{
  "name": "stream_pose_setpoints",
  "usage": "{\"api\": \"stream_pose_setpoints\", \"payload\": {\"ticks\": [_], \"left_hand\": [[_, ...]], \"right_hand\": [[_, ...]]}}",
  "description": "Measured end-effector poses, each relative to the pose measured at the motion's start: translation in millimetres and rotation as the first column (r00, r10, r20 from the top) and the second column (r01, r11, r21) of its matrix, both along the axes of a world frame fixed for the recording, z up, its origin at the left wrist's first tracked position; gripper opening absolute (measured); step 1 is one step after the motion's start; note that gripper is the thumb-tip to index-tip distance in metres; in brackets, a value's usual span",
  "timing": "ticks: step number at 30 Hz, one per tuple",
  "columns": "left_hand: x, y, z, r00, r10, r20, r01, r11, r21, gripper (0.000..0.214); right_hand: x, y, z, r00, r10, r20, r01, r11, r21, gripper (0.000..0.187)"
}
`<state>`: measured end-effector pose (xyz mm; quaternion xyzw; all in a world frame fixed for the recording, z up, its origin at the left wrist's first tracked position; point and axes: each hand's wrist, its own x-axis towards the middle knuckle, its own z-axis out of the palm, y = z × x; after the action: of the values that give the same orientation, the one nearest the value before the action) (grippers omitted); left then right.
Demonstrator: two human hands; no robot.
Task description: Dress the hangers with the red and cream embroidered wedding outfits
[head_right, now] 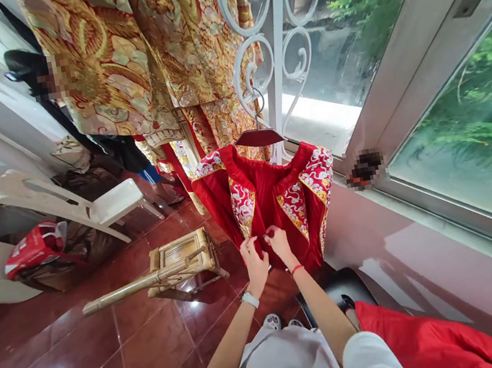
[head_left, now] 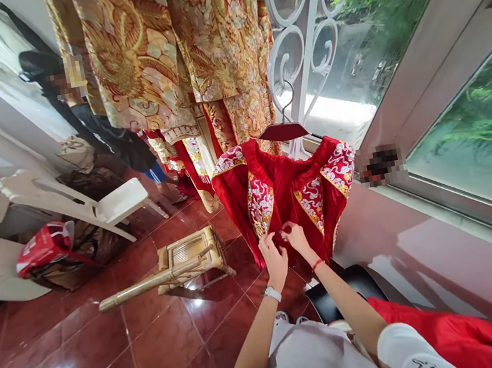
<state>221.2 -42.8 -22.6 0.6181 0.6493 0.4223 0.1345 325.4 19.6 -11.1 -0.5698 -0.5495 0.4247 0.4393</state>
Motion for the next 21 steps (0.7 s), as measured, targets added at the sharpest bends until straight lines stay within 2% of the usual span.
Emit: {"api": "stream_pose_setpoints", "payload": {"ticks": [3, 5, 8, 13, 16, 19, 21], "left_hand": [[-0.4, -12.7, -22.5, 0.999, -0.034, -0.036, 0.028, 0.989, -0.145, 0.034], [-4.6, -18.0, -30.3, 0.993, -0.097, -0.068, 0.080, 0.973, -0.218, 0.028], [-12.6, -29.2, -35.7, 0.983, -0.150, -0.104, 0.122, 0.964, -0.236, 0.029], [-18.7, -52.3, -27.0, 0.935, -0.322, -0.152, 0.278, 0.927, -0.253, 0.021], [-16.0, -61.8, -18.8, 0.919, -0.365, -0.150, 0.314, 0.907, -0.281, 0.023], [-12.4, -67.8, -15.3, 0.925, -0.357, -0.127, 0.313, 0.909, -0.275, 0.024], [-11.2, -70.9, -14.8, 0.941, -0.324, -0.102, 0.292, 0.924, -0.245, 0.025]], "right_hand": [[-1.7, -37.5, -0.8, 0.999, -0.013, -0.040, 0.012, 0.999, -0.030, 0.022], [-2.0, -60.3, -1.5, 0.998, 0.009, -0.070, -0.012, 0.999, -0.032, 0.022], [1.9, -84.1, -0.4, 0.988, 0.052, -0.146, -0.057, 0.998, -0.029, 0.021], [15.8, -103.1, 8.9, 0.947, 0.079, -0.312, -0.128, 0.982, -0.140, 0.034], [16.5, -110.1, 18.3, 0.926, 0.049, -0.375, -0.151, 0.957, -0.247, 0.036], [11.4, -107.5, 37.9, 0.890, -0.071, -0.450, -0.080, 0.948, -0.308, 0.031], [9.1, -98.1, 59.1, 0.873, -0.126, -0.471, -0.020, 0.956, -0.292, 0.032]]}}
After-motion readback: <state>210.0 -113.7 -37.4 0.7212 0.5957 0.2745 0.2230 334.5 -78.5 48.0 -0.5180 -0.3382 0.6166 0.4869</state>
